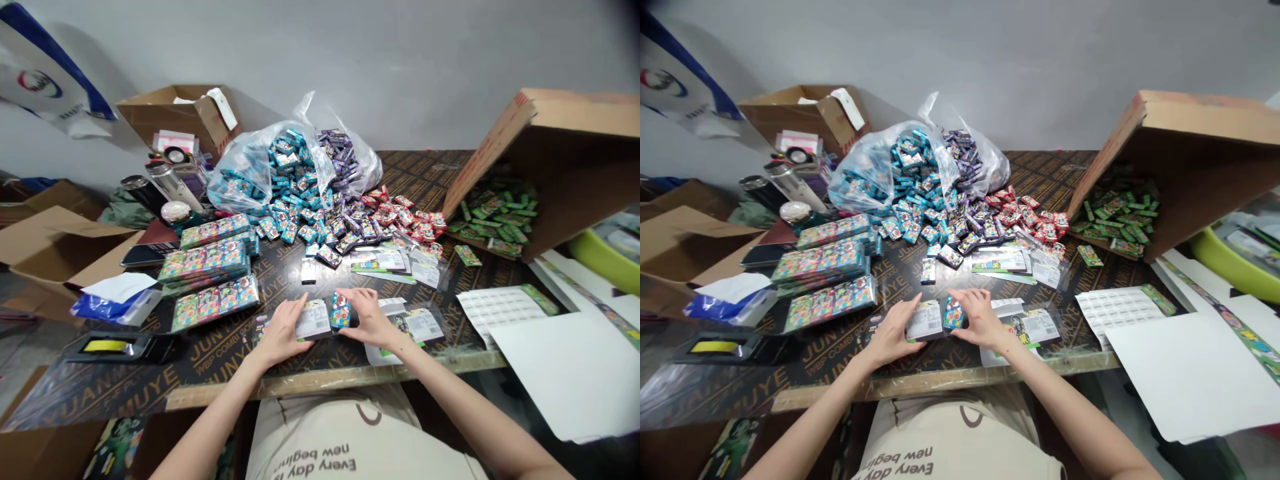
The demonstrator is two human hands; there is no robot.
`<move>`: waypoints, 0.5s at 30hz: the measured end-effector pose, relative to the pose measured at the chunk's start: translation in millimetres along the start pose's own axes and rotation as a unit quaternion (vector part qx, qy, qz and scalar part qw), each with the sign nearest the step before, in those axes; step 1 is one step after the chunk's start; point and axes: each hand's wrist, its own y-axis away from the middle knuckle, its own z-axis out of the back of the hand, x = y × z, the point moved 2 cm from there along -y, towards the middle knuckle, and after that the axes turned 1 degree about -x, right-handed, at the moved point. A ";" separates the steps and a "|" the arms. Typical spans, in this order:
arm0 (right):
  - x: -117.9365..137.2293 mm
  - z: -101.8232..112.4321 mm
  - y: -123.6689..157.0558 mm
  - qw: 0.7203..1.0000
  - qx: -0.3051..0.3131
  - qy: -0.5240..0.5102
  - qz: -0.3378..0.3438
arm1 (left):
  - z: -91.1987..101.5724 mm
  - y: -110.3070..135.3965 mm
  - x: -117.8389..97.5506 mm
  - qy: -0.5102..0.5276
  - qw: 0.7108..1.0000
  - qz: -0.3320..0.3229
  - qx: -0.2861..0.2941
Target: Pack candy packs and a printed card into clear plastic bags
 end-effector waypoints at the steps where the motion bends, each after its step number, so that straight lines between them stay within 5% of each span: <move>1: 1.1 0.5 -0.6 1.000 0.015 -0.013 0.010 | 1.6 -0.5 -1.9 0.001 1.000 -0.003 -0.007; 15: -3.1 6.4 -12.9 0.990 0.079 -0.102 0.058 | 6.7 2.3 -5.1 0.080 0.996 0.035 0.005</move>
